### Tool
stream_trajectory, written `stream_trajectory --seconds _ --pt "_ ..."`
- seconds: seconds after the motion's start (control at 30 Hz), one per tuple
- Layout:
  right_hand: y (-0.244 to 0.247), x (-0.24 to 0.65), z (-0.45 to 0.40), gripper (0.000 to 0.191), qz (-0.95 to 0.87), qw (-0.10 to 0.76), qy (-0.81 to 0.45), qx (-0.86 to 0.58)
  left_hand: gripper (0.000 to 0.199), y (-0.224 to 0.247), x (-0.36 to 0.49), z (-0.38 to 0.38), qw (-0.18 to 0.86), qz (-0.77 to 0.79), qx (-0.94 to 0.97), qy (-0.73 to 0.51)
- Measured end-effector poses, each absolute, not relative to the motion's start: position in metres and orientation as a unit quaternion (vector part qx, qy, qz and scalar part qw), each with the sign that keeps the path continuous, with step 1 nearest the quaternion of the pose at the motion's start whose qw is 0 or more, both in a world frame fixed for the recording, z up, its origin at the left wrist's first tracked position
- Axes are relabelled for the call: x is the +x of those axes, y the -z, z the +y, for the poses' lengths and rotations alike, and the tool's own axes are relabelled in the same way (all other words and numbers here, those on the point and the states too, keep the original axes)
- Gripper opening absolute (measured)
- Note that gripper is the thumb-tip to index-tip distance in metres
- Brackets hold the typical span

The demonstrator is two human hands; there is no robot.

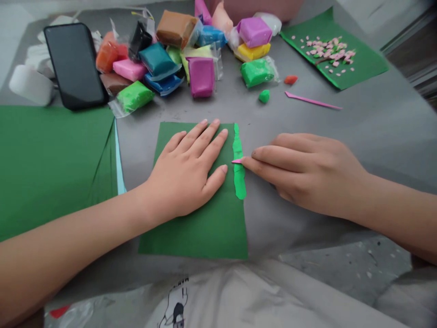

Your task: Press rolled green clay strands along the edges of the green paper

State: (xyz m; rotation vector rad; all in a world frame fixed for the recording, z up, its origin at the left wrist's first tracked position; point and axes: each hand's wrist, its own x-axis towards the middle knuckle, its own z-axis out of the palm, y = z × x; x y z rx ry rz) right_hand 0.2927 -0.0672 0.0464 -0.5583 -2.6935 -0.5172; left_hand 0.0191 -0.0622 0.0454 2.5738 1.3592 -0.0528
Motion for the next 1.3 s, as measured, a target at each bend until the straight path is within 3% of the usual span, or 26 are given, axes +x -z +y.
stream_trajectory --seconds 0.17,0.37,1.3 --pt "-0.037 0.29 -0.075 0.048 -0.936 0.197 0.197 -0.217 0.075 -0.045 0.018 -0.062 0.115 0.459 0.881 0.01" --pt "-0.034 0.297 -0.078 0.049 -0.944 0.17 0.187 -0.211 0.074 -0.045 0.017 -0.062 0.113 0.457 0.882 0.002" --pt "-0.042 0.296 -0.087 0.036 -0.958 0.195 0.114 -0.176 0.075 -0.046 0.019 -0.061 0.12 0.46 0.879 0.019"
